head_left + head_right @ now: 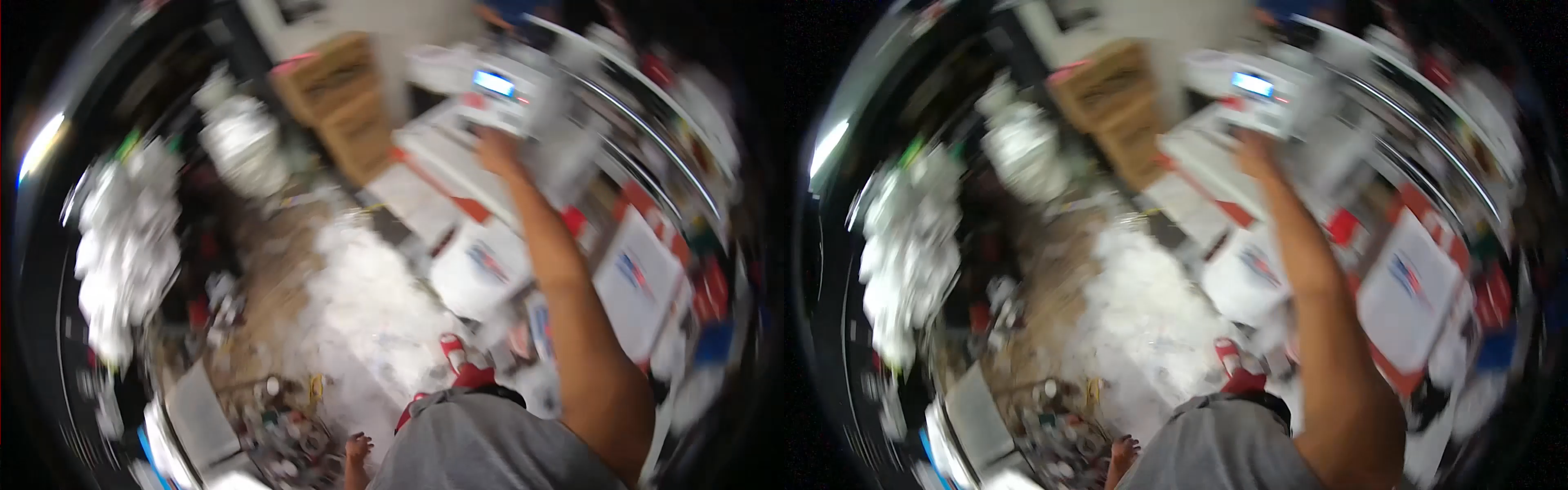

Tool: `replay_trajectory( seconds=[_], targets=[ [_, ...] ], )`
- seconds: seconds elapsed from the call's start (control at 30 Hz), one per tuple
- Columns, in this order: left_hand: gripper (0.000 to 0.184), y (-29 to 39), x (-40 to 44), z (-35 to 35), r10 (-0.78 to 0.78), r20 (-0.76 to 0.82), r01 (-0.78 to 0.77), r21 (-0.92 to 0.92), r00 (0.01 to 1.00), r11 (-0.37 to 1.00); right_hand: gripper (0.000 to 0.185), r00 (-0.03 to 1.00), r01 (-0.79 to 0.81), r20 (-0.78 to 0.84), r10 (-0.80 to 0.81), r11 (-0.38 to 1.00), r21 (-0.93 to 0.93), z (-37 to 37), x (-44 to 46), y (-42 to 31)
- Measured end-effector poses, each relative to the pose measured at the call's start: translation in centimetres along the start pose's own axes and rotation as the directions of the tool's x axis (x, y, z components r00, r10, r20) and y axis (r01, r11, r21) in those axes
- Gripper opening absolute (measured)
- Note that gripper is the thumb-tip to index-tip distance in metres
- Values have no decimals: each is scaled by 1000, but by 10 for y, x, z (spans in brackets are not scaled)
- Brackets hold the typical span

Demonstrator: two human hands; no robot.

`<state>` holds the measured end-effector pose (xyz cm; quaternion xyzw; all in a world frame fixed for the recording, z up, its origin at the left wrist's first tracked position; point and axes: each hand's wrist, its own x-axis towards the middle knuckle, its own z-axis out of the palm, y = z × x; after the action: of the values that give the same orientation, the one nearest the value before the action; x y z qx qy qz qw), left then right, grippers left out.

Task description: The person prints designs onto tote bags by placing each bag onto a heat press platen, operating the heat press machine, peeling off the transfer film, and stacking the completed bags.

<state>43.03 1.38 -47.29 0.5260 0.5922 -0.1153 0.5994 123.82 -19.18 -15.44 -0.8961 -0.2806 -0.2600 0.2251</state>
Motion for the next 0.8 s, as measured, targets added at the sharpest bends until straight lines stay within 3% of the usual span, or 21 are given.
replay_trajectory(
  seconds=[0.03,0.07,0.13,0.17,0.2,0.27,0.4,0.43,0.47,0.5,0.53,0.57,0.6,0.67,0.73,0.8],
  targets=[
    [42,-19,-11,8,60,-73,-64,-57,996,996,29,998,-40,45,42,998,-46,-18,-15,0],
    [43,-15,-15,10,-4,-94,-9,-129,996,992,36,992,-76,91,85,993,-96,-31,-25,3],
    [42,-20,-16,3,-1,-95,-3,-42,995,999,49,986,-90,122,118,972,-216,-57,-36,7],
    [42,-22,-20,-4,-8,-108,-1,-85,994,996,52,977,-120,143,159,960,-252,-68,-36,4],
    [43,-23,-23,-7,-17,-117,3,-121,993,993,60,912,-229,281,297,941,-251,-104,-33,-33],
    [44,-39,-22,-7,-10,-120,-5,-127,993,992,61,897,-257,301,324,936,-242,-123,-47,-32],
    [32,-92,5,-9,-142,27,145,-185,989,972,60,872,-317,266,410,889,-330,-141,-90,11],
    [25,-103,20,-18,-113,82,123,-137,990,983,59,851,-333,343,398,913,-233,-147,-97,16],
    [19,-112,38,-26,6,151,-13,45,989,999,57,850,-363,286,442,886,-288,-153,-108,17],
    [13,-120,55,-37,256,291,-359,393,922,846,54,829,-407,269,491,859,-311,-150,-119,39],
    [10,-120,56,-41,549,604,-773,621,577,129,50,821,-438,217,527,827,-352,-165,-129,25],
    [10,-110,65,-50,267,379,-449,557,886,698,48,790,-502,164,590,778,-379,-174,-143,27],
    [10,-85,71,-55,119,328,-286,526,937,801,49,731,-573,177,659,734,-364,-182,-145,25],
    [12,-28,93,-63,5,321,-181,520,947,835,48,712,-570,104,694,658,-493,-204,-156,10],
    [15,31,119,-65,-44,337,-152,533,941,832,46,663,-618,62,746,593,-516,-208,-164,20],
    [20,83,139,-65,-60,337,-134,523,939,842,45,684,-626,12,730,594,-505,-223,-181,19]
  ],
)
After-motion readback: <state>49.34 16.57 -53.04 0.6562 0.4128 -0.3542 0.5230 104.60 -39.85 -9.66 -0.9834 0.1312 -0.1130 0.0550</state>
